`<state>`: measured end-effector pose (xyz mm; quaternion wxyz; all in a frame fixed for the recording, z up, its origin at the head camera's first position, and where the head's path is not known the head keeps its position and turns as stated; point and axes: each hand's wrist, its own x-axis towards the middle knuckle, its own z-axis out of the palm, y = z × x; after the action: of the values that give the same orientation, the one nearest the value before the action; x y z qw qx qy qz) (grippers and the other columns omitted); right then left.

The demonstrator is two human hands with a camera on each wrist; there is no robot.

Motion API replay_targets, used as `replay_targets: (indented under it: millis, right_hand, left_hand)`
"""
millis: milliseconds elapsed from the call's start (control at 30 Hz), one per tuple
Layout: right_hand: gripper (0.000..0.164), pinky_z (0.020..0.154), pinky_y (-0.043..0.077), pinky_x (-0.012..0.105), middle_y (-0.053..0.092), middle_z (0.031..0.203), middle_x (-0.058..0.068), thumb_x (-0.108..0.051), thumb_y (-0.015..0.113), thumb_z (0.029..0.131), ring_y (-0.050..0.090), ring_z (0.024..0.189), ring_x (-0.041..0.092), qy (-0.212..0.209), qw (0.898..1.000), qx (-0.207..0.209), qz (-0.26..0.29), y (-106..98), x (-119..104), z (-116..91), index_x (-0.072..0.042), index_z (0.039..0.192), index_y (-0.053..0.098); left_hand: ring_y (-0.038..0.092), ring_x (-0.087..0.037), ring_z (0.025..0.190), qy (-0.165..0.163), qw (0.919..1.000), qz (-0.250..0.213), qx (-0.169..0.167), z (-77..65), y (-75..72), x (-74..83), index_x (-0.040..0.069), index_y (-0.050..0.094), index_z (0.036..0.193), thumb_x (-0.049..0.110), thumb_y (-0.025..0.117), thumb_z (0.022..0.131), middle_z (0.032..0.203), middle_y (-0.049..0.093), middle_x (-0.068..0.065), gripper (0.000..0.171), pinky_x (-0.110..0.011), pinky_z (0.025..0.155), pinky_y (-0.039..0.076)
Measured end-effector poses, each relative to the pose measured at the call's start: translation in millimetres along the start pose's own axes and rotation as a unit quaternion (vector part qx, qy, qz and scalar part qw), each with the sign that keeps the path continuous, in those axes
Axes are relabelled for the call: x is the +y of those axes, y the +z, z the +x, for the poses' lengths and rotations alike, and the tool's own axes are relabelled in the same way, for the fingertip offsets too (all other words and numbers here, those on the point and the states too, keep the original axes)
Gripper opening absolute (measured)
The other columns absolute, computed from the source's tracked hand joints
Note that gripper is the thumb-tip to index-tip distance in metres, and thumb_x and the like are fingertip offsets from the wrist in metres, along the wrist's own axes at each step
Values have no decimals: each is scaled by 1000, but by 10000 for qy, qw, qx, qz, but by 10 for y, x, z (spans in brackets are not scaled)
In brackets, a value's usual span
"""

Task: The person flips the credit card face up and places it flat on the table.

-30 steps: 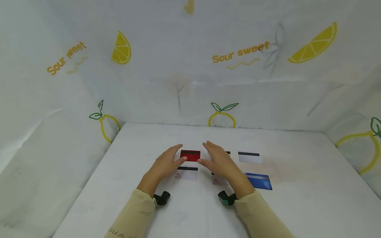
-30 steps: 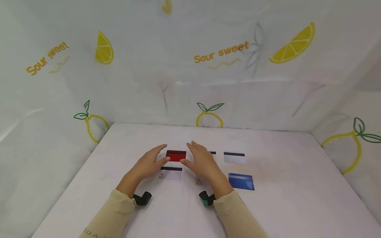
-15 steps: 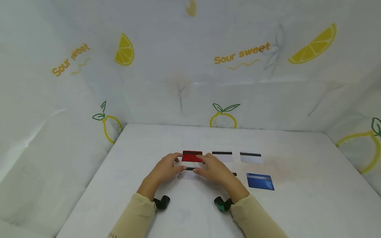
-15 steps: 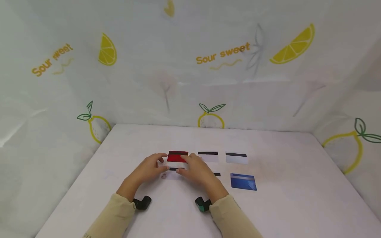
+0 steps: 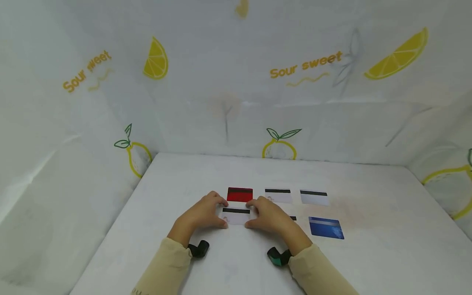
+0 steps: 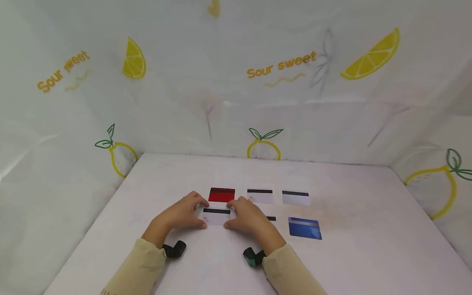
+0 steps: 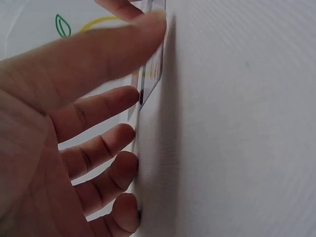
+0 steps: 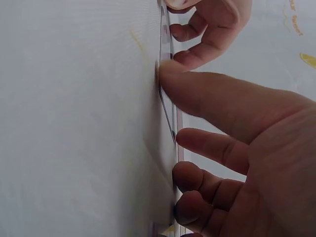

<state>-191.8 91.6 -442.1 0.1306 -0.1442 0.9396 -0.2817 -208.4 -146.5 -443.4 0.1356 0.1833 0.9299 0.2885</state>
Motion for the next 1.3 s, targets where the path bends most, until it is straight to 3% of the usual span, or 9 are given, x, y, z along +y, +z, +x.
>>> replay_targets:
  millis: [567, 700, 933, 1300]
  right_hand:
    - [44, 69, 43, 32, 53, 86, 1, -26, 85, 75, 50, 81, 17, 83, 9998, 117, 127, -162, -103, 101, -14, 112, 66]
    - [42, 68, 42, 32, 53, 85, 2, -25, 85, 75, 50, 79, 17, 77, 9998, 72, 180, -144, -107, 106, -13, 109, 65]
    - [42, 70, 43, 32, 53, 86, 2, -24, 85, 75, 50, 80, 17, 181, 9996, -42, 208, -77, -97, 103, -11, 109, 62]
    - [45, 69, 45, 33, 54, 87, 2, -21, 86, 74, 51, 79, 18, 230, 9993, -90, 269, 24, -89, 69, -10, 109, 61]
  left_hand:
    - [48, -20, 113, -189, 9998, 64, 82, 109, -174, 83, 24, 66, 100, 26, 87, 73, 117, 49, 2, 35, -42, 97, 44]
    - [47, -20, 110, -255, 9997, 5, 51, 108, -152, 63, 25, 67, 97, 25, 87, 73, 115, 49, 2, 31, -41, 95, 45]
    - [48, -20, 115, -314, 9995, 34, 30, 84, -85, 44, 23, 66, 108, 24, 87, 73, 120, 50, 1, 41, -43, 99, 45]
    - [48, -19, 112, -300, 9995, -56, -38, 51, 5, 3, 23, 66, 108, 23, 87, 73, 118, 50, 1, 41, -42, 97, 45]
